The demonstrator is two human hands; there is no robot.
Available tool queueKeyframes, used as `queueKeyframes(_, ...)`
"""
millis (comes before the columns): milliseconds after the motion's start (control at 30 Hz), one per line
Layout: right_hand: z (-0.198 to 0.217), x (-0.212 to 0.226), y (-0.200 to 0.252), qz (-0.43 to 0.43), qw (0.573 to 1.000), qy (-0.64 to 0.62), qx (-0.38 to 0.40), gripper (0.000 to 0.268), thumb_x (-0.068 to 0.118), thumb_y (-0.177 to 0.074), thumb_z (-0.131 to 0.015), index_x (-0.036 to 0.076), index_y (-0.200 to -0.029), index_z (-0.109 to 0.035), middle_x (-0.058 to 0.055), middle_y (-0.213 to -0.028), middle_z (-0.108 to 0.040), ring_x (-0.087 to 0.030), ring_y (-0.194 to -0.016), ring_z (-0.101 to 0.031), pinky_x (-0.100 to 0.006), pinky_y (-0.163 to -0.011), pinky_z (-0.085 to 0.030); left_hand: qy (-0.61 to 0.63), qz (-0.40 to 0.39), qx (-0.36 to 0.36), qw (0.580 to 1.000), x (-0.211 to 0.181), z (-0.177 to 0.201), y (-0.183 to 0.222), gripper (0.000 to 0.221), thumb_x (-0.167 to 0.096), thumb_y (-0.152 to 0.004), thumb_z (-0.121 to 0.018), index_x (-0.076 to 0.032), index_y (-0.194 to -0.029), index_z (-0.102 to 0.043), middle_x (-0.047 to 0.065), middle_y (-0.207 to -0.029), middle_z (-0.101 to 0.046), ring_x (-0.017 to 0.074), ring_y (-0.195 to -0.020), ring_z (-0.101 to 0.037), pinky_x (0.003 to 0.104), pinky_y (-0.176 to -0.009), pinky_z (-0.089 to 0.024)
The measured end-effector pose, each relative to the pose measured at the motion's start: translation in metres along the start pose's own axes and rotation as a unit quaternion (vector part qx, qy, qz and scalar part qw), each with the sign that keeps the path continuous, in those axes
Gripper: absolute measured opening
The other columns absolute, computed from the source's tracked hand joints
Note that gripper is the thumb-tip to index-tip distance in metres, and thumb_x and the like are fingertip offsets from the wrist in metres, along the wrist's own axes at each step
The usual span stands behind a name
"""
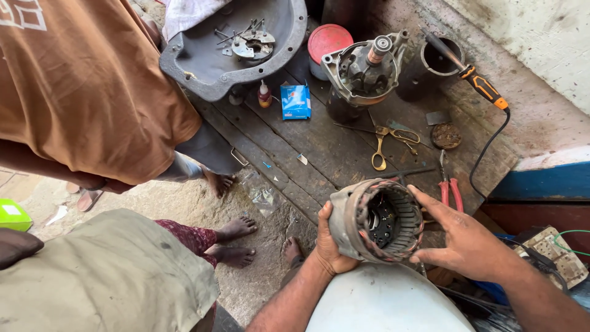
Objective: Repairing and assembling an automotive alternator on a workbench.
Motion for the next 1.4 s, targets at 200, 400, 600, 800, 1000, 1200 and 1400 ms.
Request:
queueKeyframes(200,0.002,-0.001,0.002,-0.036,0.998,-0.043,0.023,0.132,0.034,-0.058,-0.097,0.029,-0.165,-0.021,-0.008,-0.135,-0.07,-0.019,-0.127,-0.065,-0.035,-0.111,-0.044,0.041,0.009,-0.013,0.999,0.01,0.012,-0.007,0.111,-0.09,-0.063,-0.063,-0.022,-0.15,-0.052,0.012,-0.152,-0.051,0.0359,-0.144,-0.042,0.065,-0.117,-0.032)
queueKeyframes(400,-0.002,-0.016,-0.004,-0.011,0.999,-0.045,0.023,0.129,0.029,-0.06,-0.096,0.026,-0.165,-0.022,-0.009,-0.145,-0.06,-0.02,-0.137,-0.054,-0.037,-0.115,-0.037,0.057,-0.003,0.004,0.998,0.008,0.002,-0.001,0.109,-0.086,-0.065,-0.068,-0.022,-0.151,-0.05,0.01,-0.153,-0.05,0.0346,-0.146,-0.041,0.065,-0.12,-0.031)
queueKeyframes(600,-0.011,-0.024,-0.008,0.032,0.998,-0.059,0.018,0.13,0.037,-0.06,-0.096,0.022,-0.165,-0.02,-0.013,-0.146,-0.058,-0.023,-0.139,-0.051,-0.038,-0.114,-0.037,0.043,0.006,-0.004,0.999,0.009,0.007,-0.001,0.11,-0.085,-0.063,-0.068,-0.023,-0.152,-0.048,0.012,-0.151,-0.049,0.0367,-0.144,-0.041,0.067,-0.119,-0.032)
queueKeyframes(800,-0.009,0.0,0.004,-0.026,0.999,0.031,-0.007,0.132,0.053,-0.056,-0.096,0.026,-0.163,-0.025,-0.012,-0.161,-0.042,-0.026,-0.135,-0.051,-0.042,-0.111,-0.043,0.06,0.054,-0.039,0.996,0.013,0.018,-0.006,0.111,-0.091,-0.064,-0.054,-0.023,-0.151,-0.05,0.015,-0.148,-0.05,0.0395,-0.142,-0.042,0.068,-0.114,-0.034)
queueKeyframes(1000,-0.014,0.002,0.005,0.057,0.995,0.064,-0.052,0.13,0.056,-0.056,-0.095,0.019,-0.161,-0.028,-0.018,-0.157,-0.042,-0.036,-0.138,-0.044,-0.047,-0.11,-0.041,0.089,0.055,-0.03,0.994,0.01,0.018,-0.009,0.106,-0.092,-0.068,-0.054,-0.024,-0.15,-0.054,0.014,-0.15,-0.052,0.0378,-0.14,-0.047,0.066,-0.112,-0.04)
queueKeyframes(1200,-0.019,0.002,0.011,0.101,0.99,0.065,-0.079,0.126,0.053,-0.056,-0.09,0.016,-0.16,-0.029,-0.021,-0.155,-0.042,-0.038,-0.14,-0.043,-0.049,-0.109,-0.04,0.098,0.059,0.001,0.993,0.016,0.032,-0.014,0.105,-0.092,-0.069,-0.053,-0.023,-0.148,-0.055,0.016,-0.147,-0.052,0.0397,-0.136,-0.048,0.066,-0.106,-0.043)
queueKeyframes(1400,-0.02,0.004,0.01,0.074,0.993,0.05,-0.071,0.126,0.057,-0.058,-0.092,0.017,-0.16,-0.03,-0.02,-0.156,-0.041,-0.037,-0.138,-0.046,-0.048,-0.108,-0.043,0.121,0.058,0.003,0.991,0.013,0.029,-0.013,0.103,-0.09,-0.073,-0.055,-0.023,-0.15,-0.055,0.015,-0.151,-0.052,0.0389,-0.139,-0.049,0.065,-0.11,-0.043)
Point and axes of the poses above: each hand's wrist, its own y-axis away from the middle knuckle, its own z-axis out of the back of the hand, x = y × z, the point moved 5 cm from there along -y, towards the middle knuckle
